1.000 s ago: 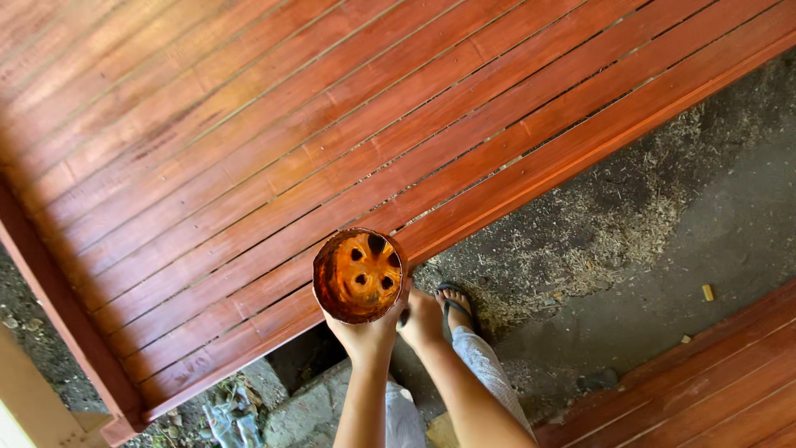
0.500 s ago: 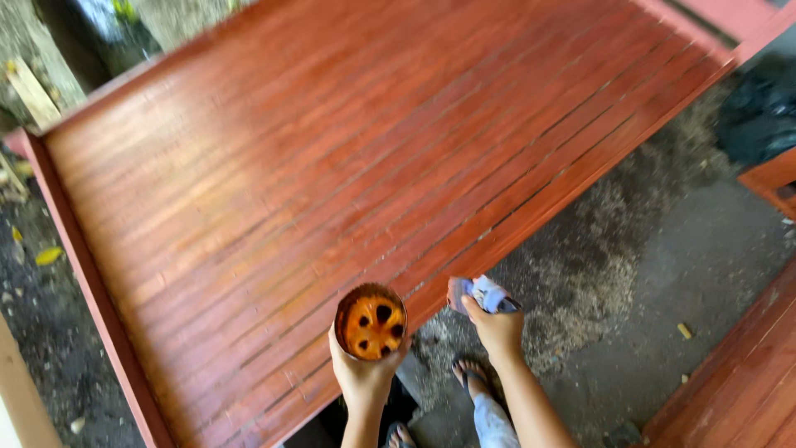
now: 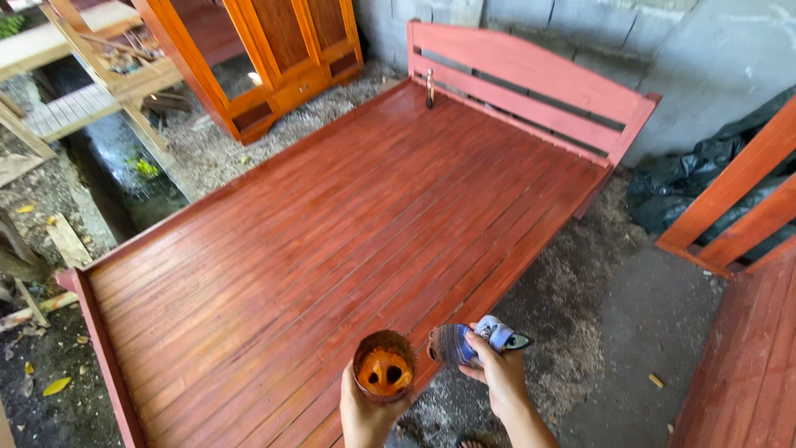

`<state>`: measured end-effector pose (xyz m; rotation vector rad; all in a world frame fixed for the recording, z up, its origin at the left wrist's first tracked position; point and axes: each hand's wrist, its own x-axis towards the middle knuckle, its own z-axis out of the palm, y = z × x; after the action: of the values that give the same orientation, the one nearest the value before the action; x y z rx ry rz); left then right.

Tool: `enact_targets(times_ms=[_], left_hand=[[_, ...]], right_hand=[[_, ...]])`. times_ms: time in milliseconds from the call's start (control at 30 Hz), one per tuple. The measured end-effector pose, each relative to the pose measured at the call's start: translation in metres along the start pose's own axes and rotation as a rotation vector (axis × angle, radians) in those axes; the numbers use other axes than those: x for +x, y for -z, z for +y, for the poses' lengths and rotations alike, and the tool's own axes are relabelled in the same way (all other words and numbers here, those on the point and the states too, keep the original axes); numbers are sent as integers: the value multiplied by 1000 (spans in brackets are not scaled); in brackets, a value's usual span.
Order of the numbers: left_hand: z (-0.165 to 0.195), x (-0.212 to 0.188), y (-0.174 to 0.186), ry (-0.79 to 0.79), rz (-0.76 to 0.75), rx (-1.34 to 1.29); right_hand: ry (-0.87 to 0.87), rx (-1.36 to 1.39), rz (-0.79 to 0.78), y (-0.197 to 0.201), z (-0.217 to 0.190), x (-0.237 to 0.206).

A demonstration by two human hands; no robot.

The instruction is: The person holds a can of reddish wood stain in one hand and a wide brush in the other, brushing the stain onto the slatted surfaces of wooden outdoor furniture. They work across multiple panels and bench sections, moving around the furniture to coat the planks, and dip the brush back into the can as needed.

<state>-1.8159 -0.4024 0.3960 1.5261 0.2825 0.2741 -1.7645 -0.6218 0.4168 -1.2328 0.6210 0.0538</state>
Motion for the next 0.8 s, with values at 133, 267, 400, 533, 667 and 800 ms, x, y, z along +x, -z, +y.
enact_targets(times_ms=[133,267,400,533,667,800], left_hand=[[22,-5,-6,-18,-48,112],[37,-15,-11,-82,-4,226],[48,-12,-11,-113,33,367],[57,-6,-12,-152,48,377],[70,6,-21,-113,90,396],[80,20,-38,-168,134,368]], right_hand=[[17,12,-36,-3,-31,-14],[67,92,-50,-6,-52,-13],[80,180,-86,-13,-68,-6],[76,213,-150,-18,-81,2],[35,196,-210,-20,-91,15],[-36,199,-259,-26,-100,36]])
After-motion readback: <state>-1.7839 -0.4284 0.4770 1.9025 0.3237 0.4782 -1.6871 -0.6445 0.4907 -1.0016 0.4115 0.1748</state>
